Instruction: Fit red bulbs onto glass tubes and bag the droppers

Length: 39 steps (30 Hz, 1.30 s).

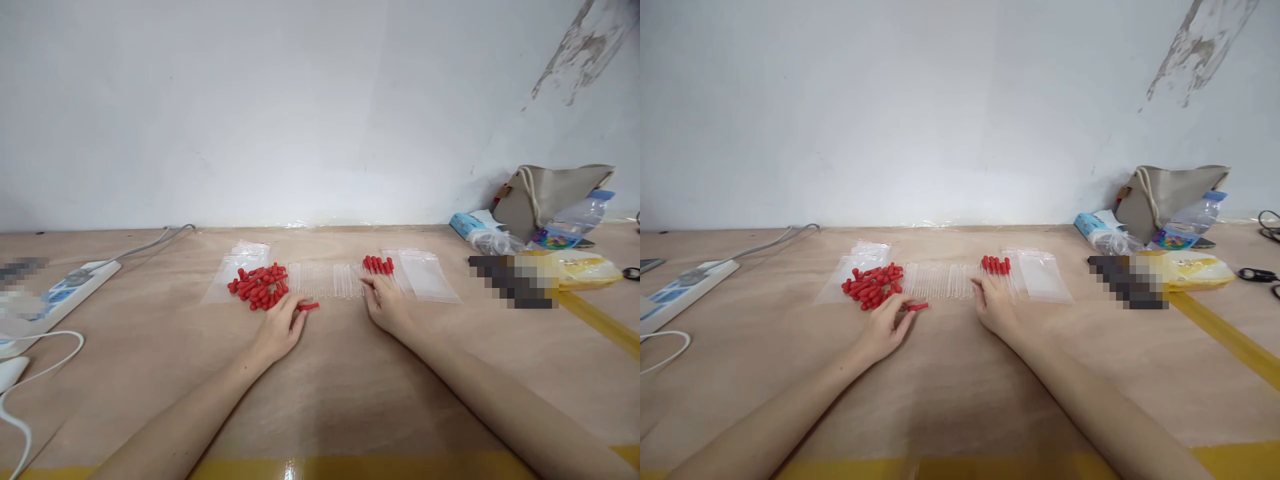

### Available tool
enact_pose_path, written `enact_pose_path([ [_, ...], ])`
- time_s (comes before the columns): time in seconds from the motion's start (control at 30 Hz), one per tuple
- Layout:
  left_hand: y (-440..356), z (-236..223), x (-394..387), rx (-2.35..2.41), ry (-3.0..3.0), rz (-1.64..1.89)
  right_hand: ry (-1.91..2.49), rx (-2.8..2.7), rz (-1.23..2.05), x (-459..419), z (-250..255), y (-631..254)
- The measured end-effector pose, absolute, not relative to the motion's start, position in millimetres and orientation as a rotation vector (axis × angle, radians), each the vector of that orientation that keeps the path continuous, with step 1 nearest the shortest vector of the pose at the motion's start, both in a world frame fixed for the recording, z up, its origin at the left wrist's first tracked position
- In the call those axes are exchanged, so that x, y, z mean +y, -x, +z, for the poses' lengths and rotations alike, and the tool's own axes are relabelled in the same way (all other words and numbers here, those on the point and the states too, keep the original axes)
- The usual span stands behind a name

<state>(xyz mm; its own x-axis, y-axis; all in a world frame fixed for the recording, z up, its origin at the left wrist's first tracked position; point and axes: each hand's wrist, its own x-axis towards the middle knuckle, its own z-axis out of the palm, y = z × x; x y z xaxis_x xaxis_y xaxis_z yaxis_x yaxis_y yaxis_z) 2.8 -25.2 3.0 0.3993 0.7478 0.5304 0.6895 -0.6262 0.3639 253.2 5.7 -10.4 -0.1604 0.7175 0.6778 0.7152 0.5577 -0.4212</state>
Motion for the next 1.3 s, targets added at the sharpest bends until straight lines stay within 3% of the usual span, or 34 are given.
enact_pose_path([
  [0.27,-15,1,-22,1.322,-2.634,0.879,1.049,-2.091,0.033,-19,-10,-245],
  [0.97,-21,3,-26,1.15,-2.293,1.013,0.898,-2.247,0.087,-28,-9,-239],
  [1.3,-20,8,-33,0.982,-2.362,0.838,0.897,-2.365,0.067,-23,-5,-244],
])
